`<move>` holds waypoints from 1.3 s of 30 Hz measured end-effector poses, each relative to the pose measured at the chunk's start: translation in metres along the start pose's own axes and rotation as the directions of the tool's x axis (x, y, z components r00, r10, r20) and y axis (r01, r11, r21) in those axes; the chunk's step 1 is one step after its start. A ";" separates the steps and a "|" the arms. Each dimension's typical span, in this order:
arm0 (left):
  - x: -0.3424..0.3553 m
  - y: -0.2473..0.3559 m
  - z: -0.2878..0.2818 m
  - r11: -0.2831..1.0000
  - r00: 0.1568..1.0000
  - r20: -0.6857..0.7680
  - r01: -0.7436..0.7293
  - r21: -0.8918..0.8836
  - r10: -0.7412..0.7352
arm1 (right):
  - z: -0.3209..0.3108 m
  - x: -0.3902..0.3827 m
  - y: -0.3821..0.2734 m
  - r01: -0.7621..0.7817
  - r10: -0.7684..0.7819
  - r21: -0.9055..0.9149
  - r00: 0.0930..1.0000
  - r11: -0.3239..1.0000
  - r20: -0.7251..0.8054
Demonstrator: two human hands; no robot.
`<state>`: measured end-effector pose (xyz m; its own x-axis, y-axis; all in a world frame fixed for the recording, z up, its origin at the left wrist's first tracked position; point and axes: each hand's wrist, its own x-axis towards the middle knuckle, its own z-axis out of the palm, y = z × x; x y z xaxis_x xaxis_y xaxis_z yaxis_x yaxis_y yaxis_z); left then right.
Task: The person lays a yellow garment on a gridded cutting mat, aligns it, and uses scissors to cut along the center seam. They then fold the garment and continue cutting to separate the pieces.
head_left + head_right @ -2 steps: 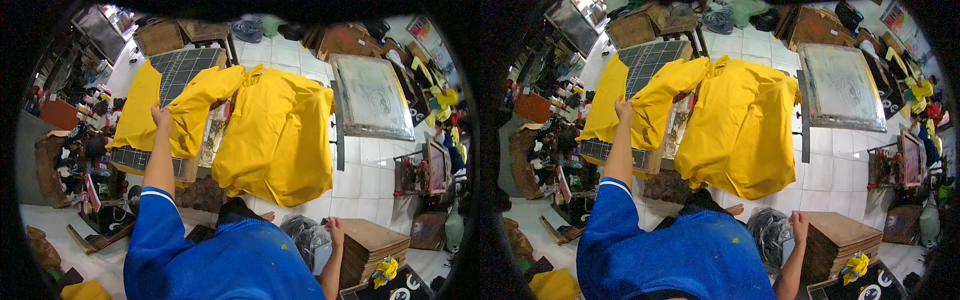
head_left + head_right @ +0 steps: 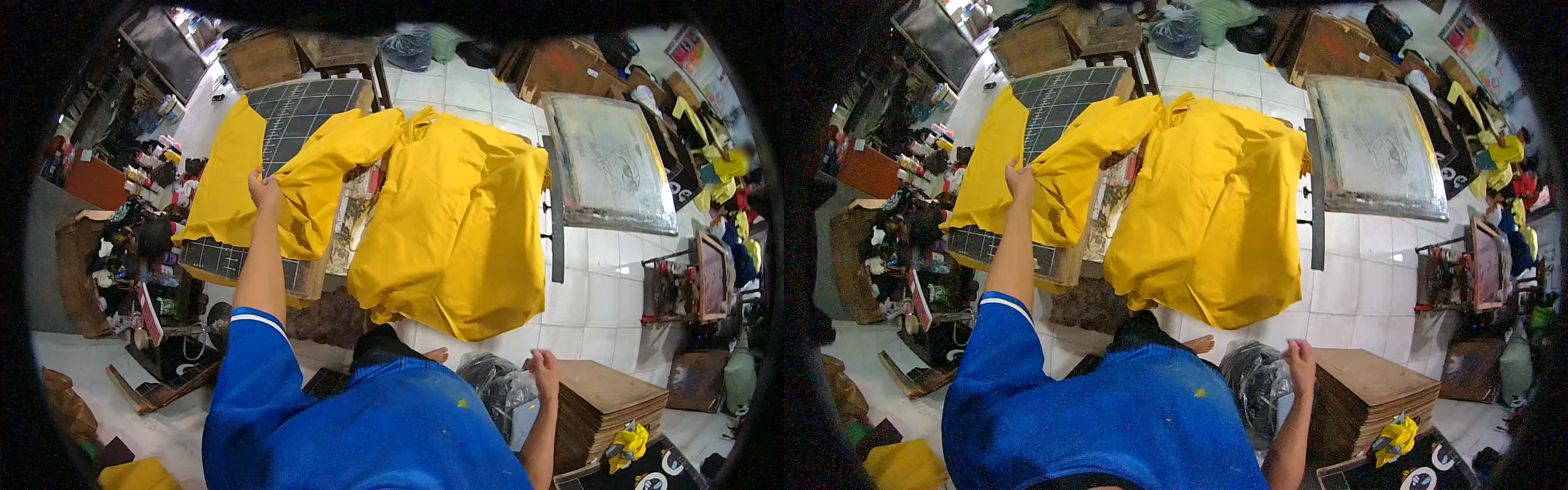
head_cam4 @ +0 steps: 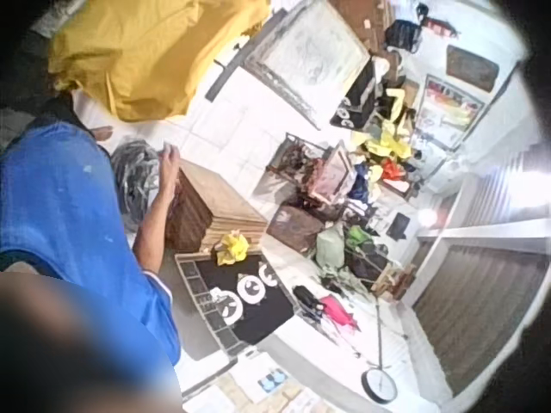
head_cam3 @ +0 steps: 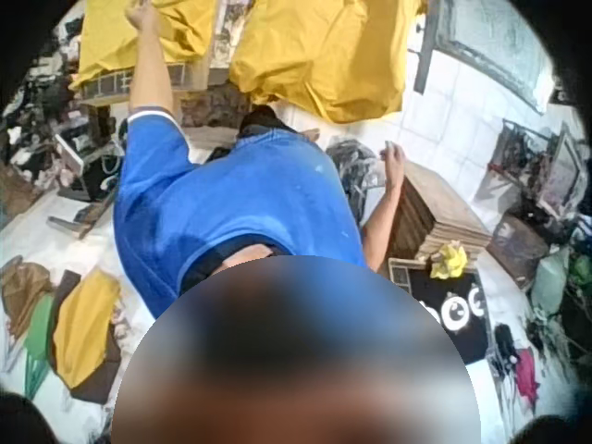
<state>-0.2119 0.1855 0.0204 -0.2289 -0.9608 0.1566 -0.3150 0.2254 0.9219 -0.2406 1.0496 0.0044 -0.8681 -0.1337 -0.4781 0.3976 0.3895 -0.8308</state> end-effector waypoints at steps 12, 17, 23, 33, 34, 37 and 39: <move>-0.020 -0.046 -0.010 0.999 0.983 0.181 -0.028 0.042 0.020 | 0.422 0.148 -0.274 0.786 -0.413 -0.541 0.617 0.297 0.670; -0.026 -0.044 -0.015 0.999 0.979 0.196 -0.050 -0.017 0.052 | 0.509 0.253 -0.314 0.762 -0.190 -0.614 0.584 -0.206 0.789; -0.021 -0.039 -0.016 0.988 0.963 0.242 -0.139 0.064 0.120 | 0.517 0.298 -0.334 0.845 -0.091 -0.353 0.346 -0.401 0.934; -0.016 -0.041 -0.017 0.990 0.965 0.231 -0.136 0.039 0.123 | 0.493 0.298 -0.376 0.831 0.189 -0.397 0.494 -0.390 0.848; -0.016 -0.042 -0.017 0.988 0.964 0.226 -0.151 0.043 0.138 | 0.489 0.297 -0.380 0.831 0.196 -0.408 0.502 -0.378 0.842; -0.015 -0.044 -0.017 0.984 0.964 0.212 -0.172 0.049 0.158 | 0.474 0.290 -0.388 0.850 0.105 -0.428 0.477 -0.308 0.872; -0.015 -0.045 -0.017 0.983 0.965 0.209 -0.174 0.055 0.159 | 0.463 0.286 -0.395 0.839 0.116 -0.466 0.512 -0.280 0.851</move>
<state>-0.1791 0.1868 -0.0170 -0.4632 -0.8574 0.2243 -0.3202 0.3979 0.8598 -0.5087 0.4355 0.0641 -0.1451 -0.7988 -0.5839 -0.9784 0.2036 -0.0354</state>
